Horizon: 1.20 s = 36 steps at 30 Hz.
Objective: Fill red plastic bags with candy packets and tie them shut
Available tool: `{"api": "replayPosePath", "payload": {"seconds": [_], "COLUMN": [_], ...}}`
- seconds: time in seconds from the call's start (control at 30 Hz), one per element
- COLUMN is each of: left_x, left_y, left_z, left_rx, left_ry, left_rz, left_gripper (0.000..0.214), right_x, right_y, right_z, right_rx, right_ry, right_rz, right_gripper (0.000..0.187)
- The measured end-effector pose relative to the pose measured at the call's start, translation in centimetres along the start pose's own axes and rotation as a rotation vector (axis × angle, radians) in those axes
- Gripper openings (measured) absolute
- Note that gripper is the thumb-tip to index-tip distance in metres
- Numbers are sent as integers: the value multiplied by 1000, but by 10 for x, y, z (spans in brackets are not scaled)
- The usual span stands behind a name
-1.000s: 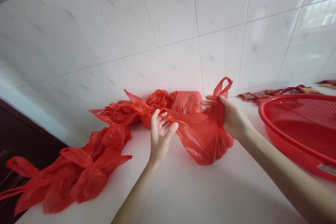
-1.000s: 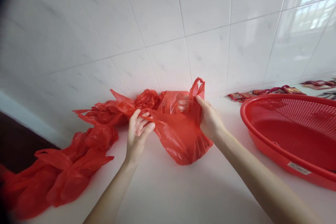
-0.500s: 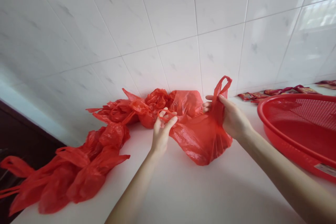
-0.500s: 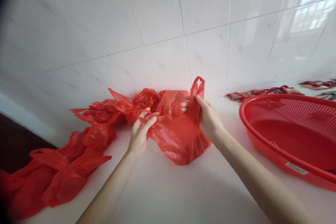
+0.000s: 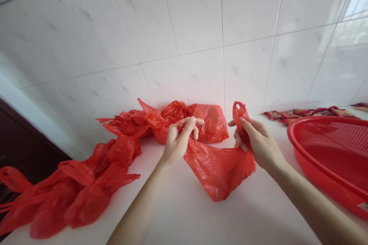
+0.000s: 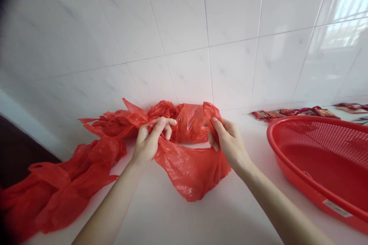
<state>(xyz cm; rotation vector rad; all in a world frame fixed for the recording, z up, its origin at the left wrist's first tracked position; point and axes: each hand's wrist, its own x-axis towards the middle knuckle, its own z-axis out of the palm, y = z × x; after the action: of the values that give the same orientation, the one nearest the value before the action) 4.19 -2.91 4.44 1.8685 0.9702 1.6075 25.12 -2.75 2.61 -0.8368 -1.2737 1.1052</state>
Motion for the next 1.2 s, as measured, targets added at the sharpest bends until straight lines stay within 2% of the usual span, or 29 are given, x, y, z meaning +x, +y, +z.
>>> {"api": "replayPosePath", "payload": {"seconds": [0.2,0.3,0.4,0.57,0.73,0.87,0.97,1.07,1.13,1.2], "left_x": [-3,-3,2,15,27,32,32,31,32,33], "left_y": [18,20,20,17,12,10,15,22,25,26], "left_z": [9,17,22,26,23,20,18,17,18,19], "left_rx": [51,85,100,38,104,184,344,549,623,664], "left_ry": [-215,-206,-187,-248,-140,-113,-194,-350,-431,-455], "left_rz": [169,243,248,165,128,177,255,318,265,151], "left_gripper": [32,29,28,35,44,47,50,50,49,46], "right_x": [-5,-5,-6,-9,-10,-7,-5,-7,-9,-11], "right_y": [3,6,5,-6,-17,-15,-9,-4,-3,-2], "right_z": [3,4,4,2,-4,-5,-2,3,5,5], "right_rx": [-263,-368,-412,-321,-201,-173,-266,-325,-342,-368], "right_ry": [53,58,33,-109,-346,-455,-411,-381,-383,-386], "right_rz": [-111,-159,-180,-122,21,8,-52,-72,-96,-137], "right_gripper": [42,39,37,36,30,27,34,35,35,36]}}
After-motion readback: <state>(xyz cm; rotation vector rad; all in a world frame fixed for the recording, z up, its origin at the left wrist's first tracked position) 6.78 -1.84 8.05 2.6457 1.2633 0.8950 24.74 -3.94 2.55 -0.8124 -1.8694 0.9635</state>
